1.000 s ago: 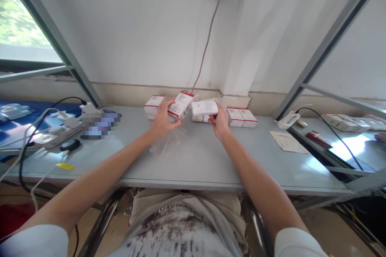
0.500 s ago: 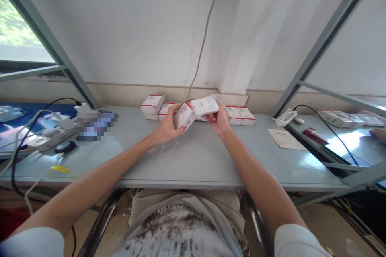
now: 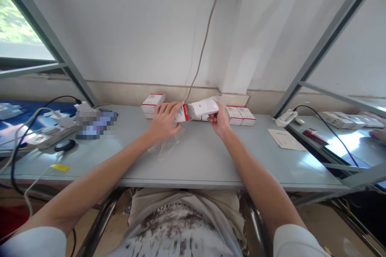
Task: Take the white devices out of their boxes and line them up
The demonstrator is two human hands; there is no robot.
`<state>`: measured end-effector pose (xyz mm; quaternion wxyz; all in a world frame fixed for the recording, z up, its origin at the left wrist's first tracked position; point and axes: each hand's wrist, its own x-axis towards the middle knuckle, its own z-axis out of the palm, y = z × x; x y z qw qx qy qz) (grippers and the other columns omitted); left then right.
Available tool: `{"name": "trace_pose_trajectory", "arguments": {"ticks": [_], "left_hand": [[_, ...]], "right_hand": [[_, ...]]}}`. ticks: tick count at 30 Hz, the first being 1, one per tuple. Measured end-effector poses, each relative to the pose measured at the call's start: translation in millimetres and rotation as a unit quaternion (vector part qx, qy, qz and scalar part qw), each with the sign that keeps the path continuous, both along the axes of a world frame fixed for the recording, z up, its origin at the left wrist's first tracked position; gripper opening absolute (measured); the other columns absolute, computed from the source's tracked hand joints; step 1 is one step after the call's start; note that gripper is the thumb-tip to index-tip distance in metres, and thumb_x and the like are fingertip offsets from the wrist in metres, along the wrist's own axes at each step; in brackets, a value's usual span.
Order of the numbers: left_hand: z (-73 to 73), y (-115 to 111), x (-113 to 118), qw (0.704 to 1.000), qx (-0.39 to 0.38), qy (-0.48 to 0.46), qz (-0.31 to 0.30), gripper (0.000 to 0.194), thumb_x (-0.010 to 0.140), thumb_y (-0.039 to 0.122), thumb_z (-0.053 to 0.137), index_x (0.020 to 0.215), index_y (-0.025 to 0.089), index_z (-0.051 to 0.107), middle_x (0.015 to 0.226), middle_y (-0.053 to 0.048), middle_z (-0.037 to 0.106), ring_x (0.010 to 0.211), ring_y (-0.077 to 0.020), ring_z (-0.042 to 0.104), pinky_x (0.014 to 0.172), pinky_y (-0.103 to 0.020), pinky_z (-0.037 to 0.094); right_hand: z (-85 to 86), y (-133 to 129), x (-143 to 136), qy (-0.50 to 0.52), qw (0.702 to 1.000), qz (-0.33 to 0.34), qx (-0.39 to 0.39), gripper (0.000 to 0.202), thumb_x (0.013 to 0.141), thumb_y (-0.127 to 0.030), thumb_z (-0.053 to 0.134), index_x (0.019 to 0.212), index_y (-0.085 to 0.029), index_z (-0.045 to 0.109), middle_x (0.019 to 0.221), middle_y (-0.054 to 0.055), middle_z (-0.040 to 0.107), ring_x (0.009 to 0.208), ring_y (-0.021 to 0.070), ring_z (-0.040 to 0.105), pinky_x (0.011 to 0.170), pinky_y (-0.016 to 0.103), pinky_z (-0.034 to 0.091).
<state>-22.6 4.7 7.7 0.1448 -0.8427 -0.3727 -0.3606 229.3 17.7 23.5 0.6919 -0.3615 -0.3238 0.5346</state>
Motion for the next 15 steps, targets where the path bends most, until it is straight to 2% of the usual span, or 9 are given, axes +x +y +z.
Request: {"name": "trace_pose_trajectory", "arguments": {"ticks": [4, 10, 15], "left_hand": [[-0.6, -0.7, 0.6, 1.000, 0.010, -0.010, -0.007, 0.083, 0.084, 0.017, 0.066, 0.163, 0.024, 0.041, 0.149, -0.015, 0.059, 0.133, -0.0395, 0.054, 0.121, -0.057, 0.032], [0.5, -0.4, 1.4, 0.998, 0.015, -0.051, 0.020, 0.087, 0.084, 0.019, 0.068, 0.165, 0.027, 0.039, 0.154, -0.014, 0.057, 0.135, -0.0403, 0.054, 0.119, -0.057, 0.033], [-2.5, -0.7, -0.3, 0.998, -0.002, 0.010, -0.063, 0.086, 0.087, 0.022, 0.068, 0.167, 0.027, 0.038, 0.155, -0.013, 0.059, 0.137, -0.0391, 0.055, 0.119, -0.054, 0.037]], "right_hand": [[-6.0, 3.0, 0.7, -0.028, 0.999, 0.009, -0.019, 0.042, 0.087, -0.049, 0.083, 0.072, -0.022, 0.054, 0.052, -0.010, 0.041, 0.042, 0.0053, 0.029, 0.034, 0.019, 0.025], [-9.3, 4.5, 0.5, -0.047, 0.998, 0.027, -0.011, 0.041, 0.086, -0.044, 0.082, 0.070, -0.022, 0.052, 0.052, -0.010, 0.038, 0.042, 0.0051, 0.027, 0.034, 0.019, 0.023], [-7.5, 4.2, -0.3, -0.057, 0.998, -0.001, -0.003, 0.040, 0.086, -0.047, 0.081, 0.071, -0.023, 0.052, 0.052, -0.010, 0.039, 0.042, 0.0057, 0.027, 0.035, 0.020, 0.023]]}}
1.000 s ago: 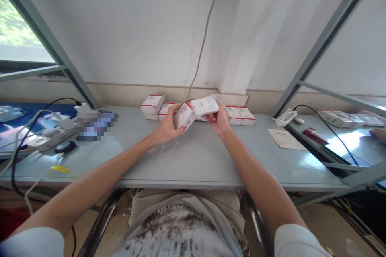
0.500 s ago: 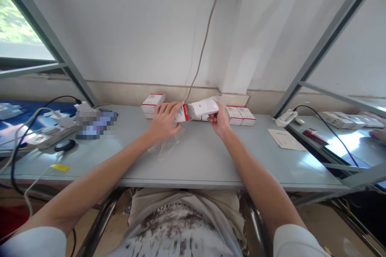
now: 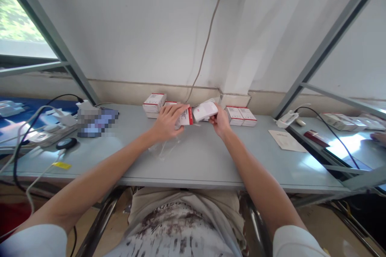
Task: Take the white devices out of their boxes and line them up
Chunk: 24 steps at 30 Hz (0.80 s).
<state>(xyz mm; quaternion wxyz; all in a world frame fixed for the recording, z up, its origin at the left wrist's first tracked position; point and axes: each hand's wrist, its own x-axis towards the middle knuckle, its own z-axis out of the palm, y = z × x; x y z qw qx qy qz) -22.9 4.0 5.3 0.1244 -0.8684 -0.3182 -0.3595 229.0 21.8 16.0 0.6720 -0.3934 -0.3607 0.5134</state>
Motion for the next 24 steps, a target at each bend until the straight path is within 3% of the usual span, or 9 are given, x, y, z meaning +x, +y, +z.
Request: {"name": "trace_pose_trajectory", "arguments": {"ticks": [4, 7, 10, 14, 18, 20, 22, 24], "left_hand": [[-3.7, 1, 1, 0.999, -0.022, -0.024, -0.009, 0.087, 0.089, 0.026, 0.071, 0.169, 0.028, 0.036, 0.153, -0.013, 0.060, 0.134, -0.0385, 0.058, 0.116, -0.054, 0.042], [-5.3, 3, 1, 0.999, -0.008, -0.053, 0.007, 0.085, 0.090, 0.029, 0.074, 0.167, 0.026, 0.038, 0.151, -0.014, 0.062, 0.132, -0.0377, 0.060, 0.115, -0.054, 0.044], [-5.8, 3, 2, 0.999, 0.006, -0.052, 0.005, 0.084, 0.090, 0.030, 0.076, 0.166, 0.026, 0.041, 0.150, -0.014, 0.063, 0.132, -0.0373, 0.061, 0.116, -0.053, 0.045], [-7.6, 2, 4, 0.999, -0.009, -0.046, -0.002, 0.082, 0.093, 0.033, 0.076, 0.166, 0.027, 0.041, 0.149, -0.014, 0.064, 0.131, -0.0372, 0.063, 0.114, -0.053, 0.046], [-9.6, 3, 5, 0.993, -0.041, -0.107, -0.001, 0.085, 0.092, 0.037, 0.079, 0.166, 0.029, 0.037, 0.151, -0.013, 0.061, 0.138, -0.0364, 0.059, 0.117, -0.054, 0.047], [-9.0, 5, 5, 0.986, -0.070, -0.154, -0.006, 0.084, 0.092, 0.042, 0.080, 0.164, 0.030, 0.038, 0.150, -0.013, 0.061, 0.140, -0.0356, 0.058, 0.116, -0.053, 0.049], [-7.4, 5, 6, 0.974, -0.104, -0.199, -0.016, 0.081, 0.091, 0.047, 0.082, 0.158, 0.030, 0.042, 0.148, -0.013, 0.062, 0.137, -0.0339, 0.060, 0.111, -0.051, 0.052], [-6.1, 5, 7, 0.961, -0.137, -0.238, -0.028, 0.078, 0.089, 0.050, 0.084, 0.152, 0.028, 0.044, 0.146, -0.013, 0.062, 0.130, -0.0312, 0.064, 0.106, -0.047, 0.056]], "right_hand": [[-1.7, 0, -2, -0.047, 0.998, -0.048, 0.021, 0.046, 0.088, -0.056, 0.078, 0.070, -0.024, 0.050, 0.052, -0.008, 0.039, 0.044, 0.0084, 0.032, 0.037, 0.022, 0.025], [-3.9, -1, -4, -0.141, 0.983, -0.082, 0.082, 0.044, 0.089, -0.063, 0.075, 0.076, -0.025, 0.059, 0.057, -0.005, 0.049, 0.049, 0.0115, 0.041, 0.041, 0.024, 0.031], [-5.1, -4, -10, -0.236, 0.952, -0.098, 0.170, 0.032, 0.088, -0.055, 0.079, 0.085, -0.025, 0.068, 0.073, -0.002, 0.061, 0.063, 0.0139, 0.051, 0.055, 0.025, 0.044], [-5.0, -12, -17, -0.345, 0.907, -0.059, 0.233, 0.019, 0.088, -0.043, 0.082, 0.083, -0.026, 0.074, 0.082, 0.001, 0.066, 0.080, 0.0187, 0.055, 0.080, 0.032, 0.050], [-3.0, -18, -20, -0.417, 0.864, -0.010, 0.282, 0.038, 0.105, -0.052, 0.060, 0.080, -0.028, 0.075, 0.079, 0.002, 0.064, 0.084, 0.0221, 0.058, 0.098, 0.041, 0.047], [-1.7, -20, -21, -0.435, 0.846, -0.022, 0.308, 0.034, 0.106, -0.052, 0.056, 0.093, -0.029, 0.078, 0.090, 0.004, 0.068, 0.094, 0.0244, 0.062, 0.104, 0.045, 0.045], [-0.9, -23, -21, -0.444, 0.834, -0.064, 0.322, 0.024, 0.101, -0.050, 0.066, 0.112, -0.030, 0.076, 0.107, 0.006, 0.068, 0.105, 0.0266, 0.063, 0.105, 0.046, 0.045], [-0.7, -25, -23, -0.440, 0.834, -0.115, 0.314, 0.030, 0.094, -0.047, 0.077, 0.117, -0.029, 0.072, 0.108, 0.006, 0.066, 0.100, 0.0256, 0.062, 0.099, 0.044, 0.049]]}}
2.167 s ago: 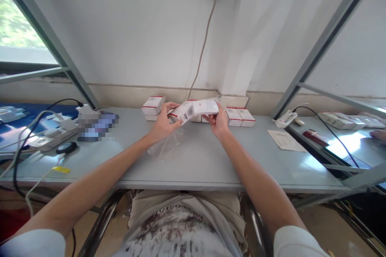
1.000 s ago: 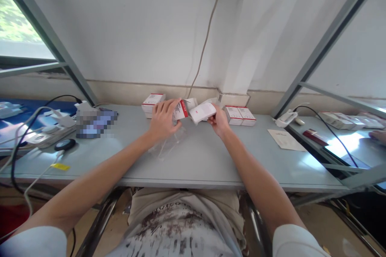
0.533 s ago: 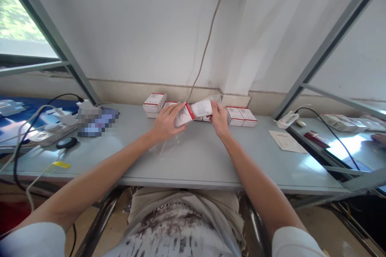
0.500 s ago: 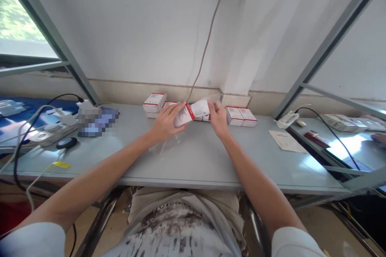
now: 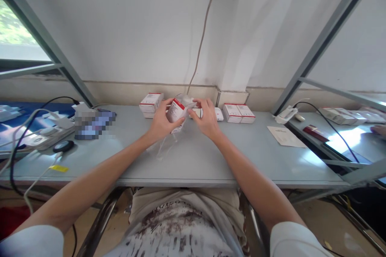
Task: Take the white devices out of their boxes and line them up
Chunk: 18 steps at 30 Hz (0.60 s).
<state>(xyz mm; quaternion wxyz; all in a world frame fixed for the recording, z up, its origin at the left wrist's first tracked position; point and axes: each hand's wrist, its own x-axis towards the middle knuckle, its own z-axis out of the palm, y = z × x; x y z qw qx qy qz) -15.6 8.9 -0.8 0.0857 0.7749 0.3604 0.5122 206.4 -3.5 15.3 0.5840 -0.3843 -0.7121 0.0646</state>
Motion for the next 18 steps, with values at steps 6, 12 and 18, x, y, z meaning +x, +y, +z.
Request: {"name": "trace_pose_trajectory", "arguments": {"ticks": [6, 12, 18], "left_hand": [[-4.4, -2, 6, 0.996, -0.063, -0.046, -0.036, 0.083, 0.088, 0.058, 0.084, 0.149, 0.028, 0.035, 0.137, -0.013, 0.063, 0.123, -0.0286, 0.069, 0.097, -0.043, 0.060], [-1.7, -3, 7, 0.988, -0.100, -0.041, -0.109, 0.068, 0.105, 0.063, 0.060, 0.155, 0.032, 0.027, 0.134, -0.011, 0.065, 0.113, -0.0247, 0.072, 0.093, -0.040, 0.060], [4.9, -14, 8, 0.977, -0.162, -0.060, -0.125, 0.044, 0.104, 0.062, 0.062, 0.133, 0.029, 0.056, 0.103, -0.003, 0.069, 0.084, -0.0195, 0.067, 0.075, -0.033, 0.055]], "right_hand": [[-0.1, -5, -4, 0.076, 0.995, 0.032, -0.063, 0.022, 0.092, -0.044, 0.078, 0.097, -0.028, 0.065, 0.084, 0.000, 0.063, 0.077, 0.0190, 0.056, 0.077, 0.034, 0.049], [1.1, -9, -6, 0.040, 0.994, 0.079, -0.062, 0.023, 0.101, -0.048, 0.066, 0.114, -0.031, 0.073, 0.101, 0.003, 0.070, 0.084, 0.0194, 0.063, 0.078, 0.033, 0.053], [2.7, -6, -3, 0.020, 0.991, 0.113, -0.072, 0.039, 0.106, -0.060, 0.057, 0.099, -0.028, 0.078, 0.104, 0.006, 0.066, 0.101, 0.0217, 0.064, 0.084, 0.034, 0.056]]}}
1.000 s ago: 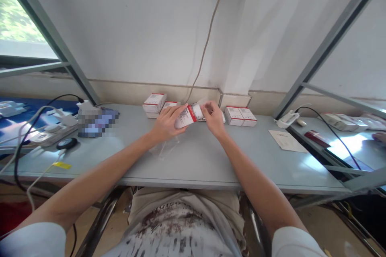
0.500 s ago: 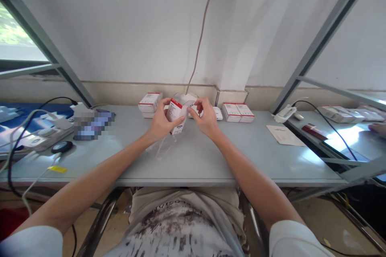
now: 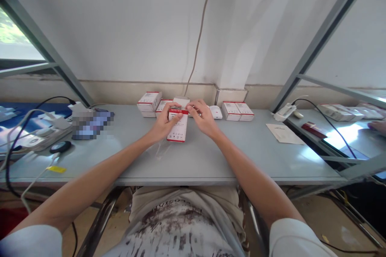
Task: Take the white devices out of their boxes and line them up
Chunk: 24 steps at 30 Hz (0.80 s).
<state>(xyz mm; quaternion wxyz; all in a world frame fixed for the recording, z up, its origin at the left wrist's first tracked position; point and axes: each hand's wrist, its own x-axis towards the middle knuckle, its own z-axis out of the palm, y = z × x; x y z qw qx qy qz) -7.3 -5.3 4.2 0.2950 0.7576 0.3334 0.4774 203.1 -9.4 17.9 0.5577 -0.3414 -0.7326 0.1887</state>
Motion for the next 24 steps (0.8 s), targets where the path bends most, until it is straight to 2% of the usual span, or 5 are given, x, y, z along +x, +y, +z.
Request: {"name": "trace_pose_trajectory", "arguments": {"ticks": [6, 11, 13, 18, 24], "left_hand": [[-3.3, 1, 3, 0.998, 0.069, -0.009, 0.013, 0.036, 0.104, 0.056, 0.067, 0.122, 0.025, 0.066, 0.122, -0.007, 0.067, 0.111, -0.0231, 0.066, 0.098, -0.039, 0.052], [-6.4, 1, 3, 1.000, 0.014, -0.022, -0.009, 0.053, 0.101, 0.058, 0.070, 0.144, 0.030, 0.056, 0.117, -0.007, 0.068, 0.090, -0.0201, 0.067, 0.078, -0.034, 0.056], [-7.7, 2, 3, 0.999, 0.005, -0.036, -0.018, 0.063, 0.099, 0.059, 0.073, 0.152, 0.033, 0.048, 0.123, -0.007, 0.065, 0.086, -0.0183, 0.067, 0.072, -0.032, 0.056], [-7.2, 2, 3, 0.998, 0.008, -0.058, -0.025, 0.081, 0.099, 0.055, 0.075, 0.165, 0.038, 0.030, 0.135, -0.010, 0.060, 0.089, -0.0173, 0.070, 0.074, -0.032, 0.060], [-4.7, 0, 4, 0.998, 0.011, -0.041, -0.036, 0.072, 0.099, 0.054, 0.076, 0.160, 0.038, 0.041, 0.143, -0.011, 0.058, 0.093, -0.0187, 0.071, 0.075, -0.034, 0.062]], "right_hand": [[-4.9, 13, 3, 0.060, 0.997, -0.029, -0.023, 0.048, 0.095, -0.068, 0.070, 0.078, -0.023, 0.068, 0.113, 0.009, 0.062, 0.113, 0.0255, 0.064, 0.089, 0.039, 0.058], [-6.8, 16, 6, 0.116, 0.988, -0.023, -0.094, 0.060, 0.076, -0.059, 0.092, 0.119, -0.029, 0.063, 0.124, 0.006, 0.065, 0.078, 0.0164, 0.064, 0.074, 0.038, 0.059], [-5.1, 14, 8, 0.109, 0.989, -0.001, -0.104, 0.066, 0.076, -0.057, 0.092, 0.128, -0.031, 0.062, 0.122, 0.005, 0.065, 0.076, 0.0159, 0.063, 0.075, 0.038, 0.060], [-1.3, 10, 5, 0.098, 0.989, 0.042, -0.105, 0.042, 0.091, -0.061, 0.077, 0.116, -0.028, 0.071, 0.111, 0.004, 0.067, 0.090, 0.0194, 0.064, 0.081, 0.037, 0.061], [3.5, 7, 2, 0.145, 0.981, 0.060, -0.110, 0.029, 0.089, -0.050, 0.082, 0.097, -0.026, 0.069, 0.095, 0.002, 0.066, 0.090, 0.0193, 0.063, 0.080, 0.035, 0.057]]}}
